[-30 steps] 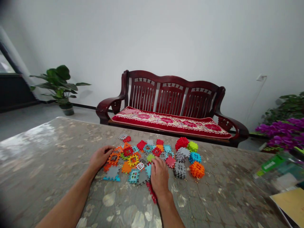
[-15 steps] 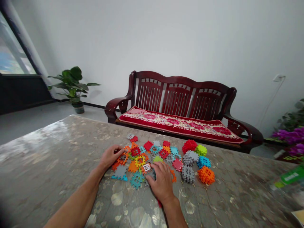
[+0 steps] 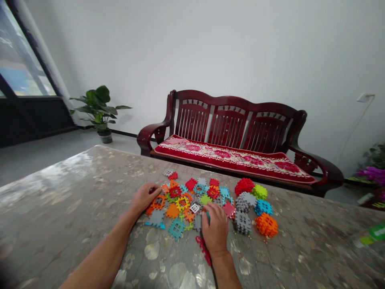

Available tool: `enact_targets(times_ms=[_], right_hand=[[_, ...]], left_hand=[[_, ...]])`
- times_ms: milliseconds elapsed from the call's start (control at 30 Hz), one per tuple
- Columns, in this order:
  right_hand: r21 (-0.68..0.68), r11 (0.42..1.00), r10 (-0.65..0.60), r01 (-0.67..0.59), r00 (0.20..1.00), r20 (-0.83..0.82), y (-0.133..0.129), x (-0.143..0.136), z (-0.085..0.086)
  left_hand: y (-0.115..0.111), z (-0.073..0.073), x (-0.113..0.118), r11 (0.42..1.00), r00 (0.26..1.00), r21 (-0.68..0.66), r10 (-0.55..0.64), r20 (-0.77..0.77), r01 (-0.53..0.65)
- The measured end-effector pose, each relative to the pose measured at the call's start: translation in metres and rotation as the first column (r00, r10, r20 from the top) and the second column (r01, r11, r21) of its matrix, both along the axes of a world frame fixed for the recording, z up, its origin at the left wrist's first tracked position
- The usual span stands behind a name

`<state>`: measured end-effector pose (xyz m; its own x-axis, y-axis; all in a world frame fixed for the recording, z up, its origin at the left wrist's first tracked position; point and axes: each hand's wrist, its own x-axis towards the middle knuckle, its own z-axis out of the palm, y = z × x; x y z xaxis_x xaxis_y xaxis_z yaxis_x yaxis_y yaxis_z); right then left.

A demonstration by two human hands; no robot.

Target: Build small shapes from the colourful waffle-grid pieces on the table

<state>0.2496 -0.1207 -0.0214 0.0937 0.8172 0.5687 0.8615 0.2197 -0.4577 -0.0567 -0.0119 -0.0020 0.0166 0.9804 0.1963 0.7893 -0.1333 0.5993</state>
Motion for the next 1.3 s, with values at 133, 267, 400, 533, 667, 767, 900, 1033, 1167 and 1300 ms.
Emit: enact_targets(times_ms=[133,267,400,533,667,767,900,1033,1167,1300], right_hand=[[-0.030,0.999,0.031,-0.030,0.999,0.019,-0.002,-0.003,0.001],[-0.042,0.999,0.028,-0.028,1.000,0.003,-0.001,-0.004,0.001],[-0.043,0.999,0.027,-0.029,0.999,-0.028,-0.001,-0.003,-0.001],[-0.062,0.997,0.035,-0.037,0.999,-0.036,-0.001,-0.002,-0.003],[-0.063,0.998,0.026,-0.028,0.999,-0.039,-0.001,-0.003,-0.002],[-0.060,0.998,0.020,-0.022,0.999,-0.038,-0.001,-0.003,-0.001],[-0.054,0.998,0.016,-0.019,0.999,-0.042,-0.001,-0.004,-0.001],[-0.062,0.998,0.026,-0.029,0.998,-0.054,-0.001,-0.003,0.000],[-0.059,0.998,0.034,-0.038,0.997,-0.066,-0.002,-0.003,0.004],[-0.045,0.998,0.035,-0.039,0.996,-0.079,-0.002,-0.003,0.005]], left_hand=[[-0.008,0.014,0.009,0.983,0.993,0.142,-0.117,-0.030,0.120],[-0.014,0.028,0.020,0.940,0.951,0.157,-0.290,-0.109,0.304],[-0.016,0.029,0.029,0.885,0.880,0.097,-0.433,-0.195,0.456],[-0.017,0.024,0.036,0.857,0.825,0.025,-0.488,-0.285,0.515],[-0.021,0.023,0.038,0.858,0.802,-0.029,-0.492,-0.338,0.513],[-0.022,0.024,0.038,0.851,0.791,-0.046,-0.504,-0.347,0.523],[-0.021,0.024,0.037,0.850,0.789,-0.062,-0.511,-0.342,0.524],[-0.017,0.028,0.035,0.863,0.815,-0.071,-0.497,-0.298,0.501],[-0.013,0.036,0.029,0.881,0.859,-0.019,-0.466,-0.212,0.473],[-0.007,0.042,0.014,0.915,0.916,0.052,-0.395,-0.072,0.399]])
